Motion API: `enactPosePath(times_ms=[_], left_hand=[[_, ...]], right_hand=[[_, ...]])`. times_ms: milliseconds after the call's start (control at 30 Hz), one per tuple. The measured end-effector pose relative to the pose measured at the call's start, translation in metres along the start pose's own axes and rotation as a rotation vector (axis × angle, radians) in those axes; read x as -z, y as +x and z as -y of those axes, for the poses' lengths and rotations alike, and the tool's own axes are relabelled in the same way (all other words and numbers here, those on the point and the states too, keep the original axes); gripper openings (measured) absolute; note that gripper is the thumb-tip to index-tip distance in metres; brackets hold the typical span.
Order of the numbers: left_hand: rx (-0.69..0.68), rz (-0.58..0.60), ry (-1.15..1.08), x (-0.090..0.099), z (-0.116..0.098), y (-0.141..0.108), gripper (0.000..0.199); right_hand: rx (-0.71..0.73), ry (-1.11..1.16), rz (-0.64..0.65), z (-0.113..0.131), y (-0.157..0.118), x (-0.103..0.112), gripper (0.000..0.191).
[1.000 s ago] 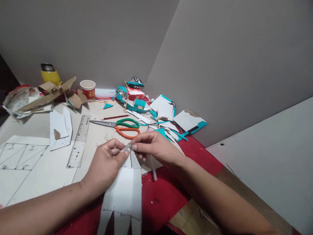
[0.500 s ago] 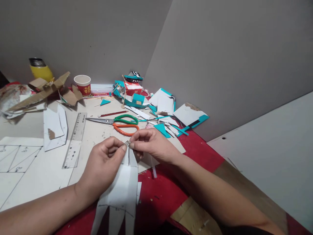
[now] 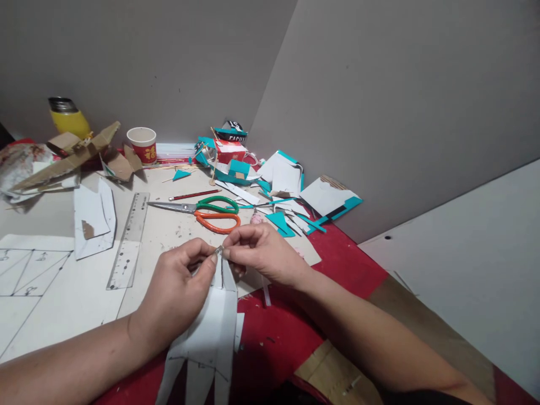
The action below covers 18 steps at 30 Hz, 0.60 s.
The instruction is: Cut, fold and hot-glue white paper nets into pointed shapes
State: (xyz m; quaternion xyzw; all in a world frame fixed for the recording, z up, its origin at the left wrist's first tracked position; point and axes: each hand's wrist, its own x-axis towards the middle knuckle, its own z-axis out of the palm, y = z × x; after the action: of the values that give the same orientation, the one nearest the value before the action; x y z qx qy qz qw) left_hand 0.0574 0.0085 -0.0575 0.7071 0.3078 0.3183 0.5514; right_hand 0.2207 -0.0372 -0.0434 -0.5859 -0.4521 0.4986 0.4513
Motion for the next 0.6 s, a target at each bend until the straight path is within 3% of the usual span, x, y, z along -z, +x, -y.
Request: enactPosePath(times_ms=[400, 600], left_hand=[[0.014, -0.020, 0.086, -0.0037, 0.0041, 0.0012, 0.015], [0.076, 0.014, -0.046, -0.0029, 0.0028, 0.0011, 0.013]], right_hand=[[-0.035, 0.021, 0.006, -0.0018, -0.0004, -0.0050, 0.004], [-0.043, 0.085, 0.048, -0.0005, -0.0009, -0.0018, 0.009]])
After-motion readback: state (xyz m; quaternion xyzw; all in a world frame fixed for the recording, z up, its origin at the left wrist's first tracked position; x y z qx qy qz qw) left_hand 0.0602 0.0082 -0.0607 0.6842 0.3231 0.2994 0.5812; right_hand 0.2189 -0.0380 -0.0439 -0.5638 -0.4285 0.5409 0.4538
